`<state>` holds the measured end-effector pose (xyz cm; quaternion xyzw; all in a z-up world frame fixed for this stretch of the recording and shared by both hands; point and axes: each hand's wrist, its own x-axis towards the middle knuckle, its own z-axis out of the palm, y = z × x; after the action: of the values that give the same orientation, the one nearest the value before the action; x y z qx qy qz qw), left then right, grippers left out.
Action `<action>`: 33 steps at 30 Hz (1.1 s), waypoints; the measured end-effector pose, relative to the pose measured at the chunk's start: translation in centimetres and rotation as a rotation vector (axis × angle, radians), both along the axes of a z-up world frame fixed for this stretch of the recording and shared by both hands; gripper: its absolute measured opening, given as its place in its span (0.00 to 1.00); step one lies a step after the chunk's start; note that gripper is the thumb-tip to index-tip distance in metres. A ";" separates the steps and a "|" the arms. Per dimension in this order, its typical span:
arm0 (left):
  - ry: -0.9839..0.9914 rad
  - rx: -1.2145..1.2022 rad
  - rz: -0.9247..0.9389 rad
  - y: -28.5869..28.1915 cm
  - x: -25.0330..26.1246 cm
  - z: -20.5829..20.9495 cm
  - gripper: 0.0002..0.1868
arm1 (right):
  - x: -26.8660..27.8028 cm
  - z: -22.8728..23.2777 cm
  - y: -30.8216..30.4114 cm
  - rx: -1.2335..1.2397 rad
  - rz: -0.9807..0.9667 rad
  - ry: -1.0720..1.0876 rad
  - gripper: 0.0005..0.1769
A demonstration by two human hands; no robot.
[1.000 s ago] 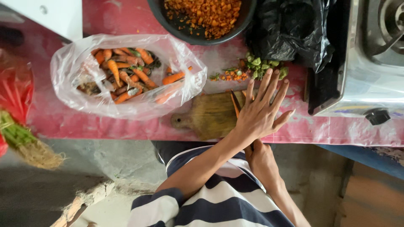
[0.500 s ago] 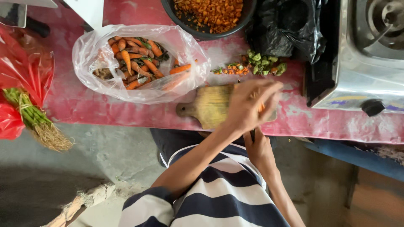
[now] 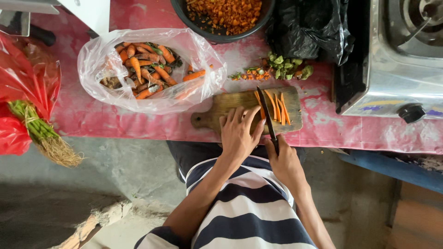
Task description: The person cuts carrots into slices and then into smaller pieces using a knife on a wooden board.
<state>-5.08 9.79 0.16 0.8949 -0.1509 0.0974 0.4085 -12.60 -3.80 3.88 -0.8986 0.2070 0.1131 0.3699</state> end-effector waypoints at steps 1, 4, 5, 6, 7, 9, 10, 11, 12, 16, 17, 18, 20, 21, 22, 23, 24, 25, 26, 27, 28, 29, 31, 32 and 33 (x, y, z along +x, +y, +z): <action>-0.001 0.000 -0.003 0.0 0.1 0.1 0.22 | 0.0 0.1 -0.1 0.000 -0.003 -0.001 0.14; -0.021 0.003 -0.026 0.3 0.2 0.5 0.25 | 0.1 0.3 -0.1 0.038 0.013 -0.045 0.14; -0.015 0.015 -0.038 0.4 0.1 0.6 0.24 | 0.1 0.3 0.0 0.022 -0.005 -0.009 0.15; -0.009 0.026 -0.052 0.4 0.0 0.7 0.22 | 0.2 0.3 0.1 0.006 -0.025 0.028 0.16; -0.008 0.028 -0.053 0.4 0.1 0.7 0.22 | 0.2 0.4 0.1 0.008 -0.025 0.029 0.16; -0.055 0.036 -0.045 0.5 0.0 0.7 0.19 | 0.1 0.4 0.0 0.071 0.010 -0.068 0.16; -0.054 0.037 -0.048 0.5 0.0 0.6 0.19 | 0.2 0.5 0.0 0.072 0.007 -0.067 0.16; -0.048 0.032 -0.043 0.5 -0.1 0.6 0.18 | 0.2 0.6 0.0 0.073 0.002 -0.045 0.16; -0.043 0.026 -0.037 0.6 -0.1 0.5 0.18 | 0.3 0.7 0.0 0.073 -0.003 -0.023 0.17; -0.030 0.025 -0.054 0.7 -0.1 0.2 0.17 | 0.6 1.2 -0.1 0.096 0.012 0.008 0.18; -0.037 0.022 -0.053 0.6 -0.1 0.2 0.17 | 0.7 1.4 -0.1 0.095 0.004 0.034 0.18; -0.041 0.020 -0.053 0.7 -0.1 0.1 0.18 | 0.7 1.6 -0.1 0.095 -0.005 0.061 0.18; -0.041 0.022 -0.050 0.7 -0.2 0.0 0.18 | 0.6 1.8 -0.1 0.094 -0.022 0.110 0.19; -0.043 0.023 -0.050 0.7 -0.2 0.0 0.17 | 0.6 1.9 -0.2 0.092 -0.041 0.157 0.20; -0.044 0.022 -0.050 0.6 -0.1 -0.1 0.17 | 0.6 2.0 -0.2 0.092 -0.041 0.156 0.20; -0.047 0.032 -0.045 0.5 -0.1 -0.1 0.17 | 0.5 2.0 -0.1 0.089 -0.045 0.138 0.21; -0.048 0.041 -0.041 0.5 -0.1 -0.1 0.16 | 0.4 2.1 -0.1 0.087 -0.049 0.122 0.21; -0.047 0.041 -0.041 0.5 -0.1 -0.2 0.16 | 0.4 2.1 -0.1 0.087 -0.049 0.123 0.21; -0.050 0.033 -0.046 0.6 -0.1 -0.2 0.15 | 0.2 2.2 0.0 0.141 -0.089 0.169 0.21; -0.052 0.024 -0.051 0.6 -0.1 -0.2 0.15 | 0.1 2.3 0.0 0.195 -0.129 0.216 0.20; -0.051 0.024 -0.050 0.6 -0.1 -0.2 0.15 | 0.1 2.3 0.0 0.196 -0.127 0.218 0.20; -0.054 0.026 -0.049 0.6 -0.1 -0.2 0.15 | 0.0 2.3 0.1 0.199 -0.120 0.206 0.20; -0.061 0.027 -0.050 0.6 0.0 -0.2 0.15 | 0.0 2.3 0.0 0.200 -0.113 0.191 0.21; -0.067 0.025 -0.048 0.6 0.0 -0.2 0.14 | 0.0 2.2 0.0 0.216 -0.120 0.205 0.21; -0.072 0.023 -0.046 0.6 0.0 -0.2 0.13 | -0.1 2.2 0.0 0.232 -0.128 0.219 0.21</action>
<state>-5.06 10.36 -0.05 0.8918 -0.1872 0.1182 0.3945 -12.68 -3.84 6.05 -0.8173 0.2884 0.2095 0.4527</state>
